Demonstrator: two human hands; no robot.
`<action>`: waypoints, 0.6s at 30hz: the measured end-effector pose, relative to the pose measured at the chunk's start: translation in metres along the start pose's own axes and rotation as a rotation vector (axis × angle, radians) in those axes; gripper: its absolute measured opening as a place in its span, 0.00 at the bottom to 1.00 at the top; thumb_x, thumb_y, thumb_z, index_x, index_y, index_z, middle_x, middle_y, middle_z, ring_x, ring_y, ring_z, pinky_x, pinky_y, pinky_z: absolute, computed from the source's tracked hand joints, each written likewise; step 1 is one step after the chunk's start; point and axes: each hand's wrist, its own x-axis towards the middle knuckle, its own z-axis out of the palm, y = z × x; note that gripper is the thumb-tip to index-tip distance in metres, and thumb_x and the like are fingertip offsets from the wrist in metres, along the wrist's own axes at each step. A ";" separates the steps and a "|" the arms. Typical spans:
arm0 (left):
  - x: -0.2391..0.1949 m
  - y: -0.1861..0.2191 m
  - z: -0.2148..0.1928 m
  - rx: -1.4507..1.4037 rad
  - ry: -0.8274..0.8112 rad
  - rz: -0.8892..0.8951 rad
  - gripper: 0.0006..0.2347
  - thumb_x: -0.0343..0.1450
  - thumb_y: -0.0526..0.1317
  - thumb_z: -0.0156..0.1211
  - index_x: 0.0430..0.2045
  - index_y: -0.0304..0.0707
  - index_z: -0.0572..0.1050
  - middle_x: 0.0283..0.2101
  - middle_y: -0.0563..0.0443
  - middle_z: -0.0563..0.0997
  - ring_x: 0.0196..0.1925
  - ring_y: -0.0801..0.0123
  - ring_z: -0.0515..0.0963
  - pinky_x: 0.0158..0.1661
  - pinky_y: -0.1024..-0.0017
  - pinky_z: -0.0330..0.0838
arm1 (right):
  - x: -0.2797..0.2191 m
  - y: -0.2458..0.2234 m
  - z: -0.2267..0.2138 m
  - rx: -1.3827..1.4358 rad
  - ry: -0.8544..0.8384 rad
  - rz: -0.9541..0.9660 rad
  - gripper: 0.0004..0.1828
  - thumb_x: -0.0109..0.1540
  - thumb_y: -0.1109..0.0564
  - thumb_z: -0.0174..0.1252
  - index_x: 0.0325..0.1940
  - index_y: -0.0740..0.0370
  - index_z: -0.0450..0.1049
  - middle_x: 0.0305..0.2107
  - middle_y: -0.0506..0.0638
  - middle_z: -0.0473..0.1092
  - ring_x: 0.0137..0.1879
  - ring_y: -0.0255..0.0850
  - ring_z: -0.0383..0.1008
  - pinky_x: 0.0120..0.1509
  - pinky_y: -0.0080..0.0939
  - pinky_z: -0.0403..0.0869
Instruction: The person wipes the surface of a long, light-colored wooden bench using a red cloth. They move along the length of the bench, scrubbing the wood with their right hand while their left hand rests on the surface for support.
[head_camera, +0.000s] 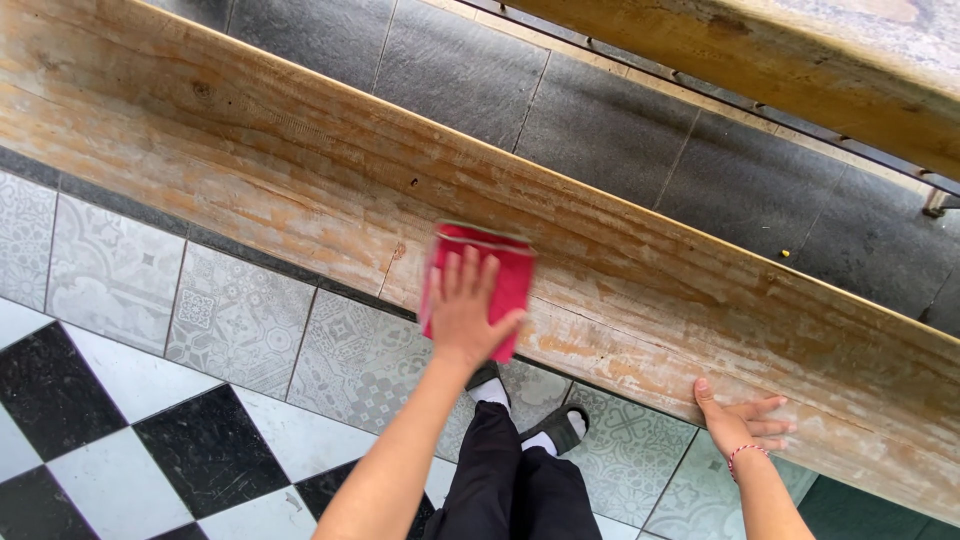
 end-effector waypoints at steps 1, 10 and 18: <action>-0.009 0.016 0.004 0.000 -0.002 0.001 0.44 0.68 0.78 0.32 0.76 0.57 0.39 0.80 0.50 0.32 0.81 0.50 0.34 0.74 0.46 0.29 | -0.004 -0.002 -0.003 -0.001 -0.001 0.002 0.84 0.35 0.12 0.50 0.78 0.39 0.10 0.73 0.57 0.08 0.80 0.63 0.09 0.81 0.70 0.25; -0.029 0.060 -0.001 -0.096 -0.396 0.264 0.32 0.77 0.65 0.24 0.74 0.55 0.34 0.78 0.51 0.22 0.79 0.63 0.22 0.74 0.50 0.24 | -0.018 -0.005 -0.008 -0.004 -0.029 -0.006 0.83 0.36 0.12 0.49 0.78 0.40 0.10 0.72 0.57 0.07 0.80 0.63 0.09 0.81 0.71 0.26; 0.030 -0.061 -0.024 -0.109 0.085 -0.282 0.32 0.75 0.61 0.42 0.75 0.60 0.47 0.80 0.53 0.41 0.81 0.55 0.42 0.74 0.49 0.36 | -0.006 -0.002 -0.003 0.011 -0.006 -0.009 0.82 0.37 0.14 0.53 0.78 0.38 0.10 0.73 0.57 0.07 0.79 0.63 0.08 0.80 0.72 0.25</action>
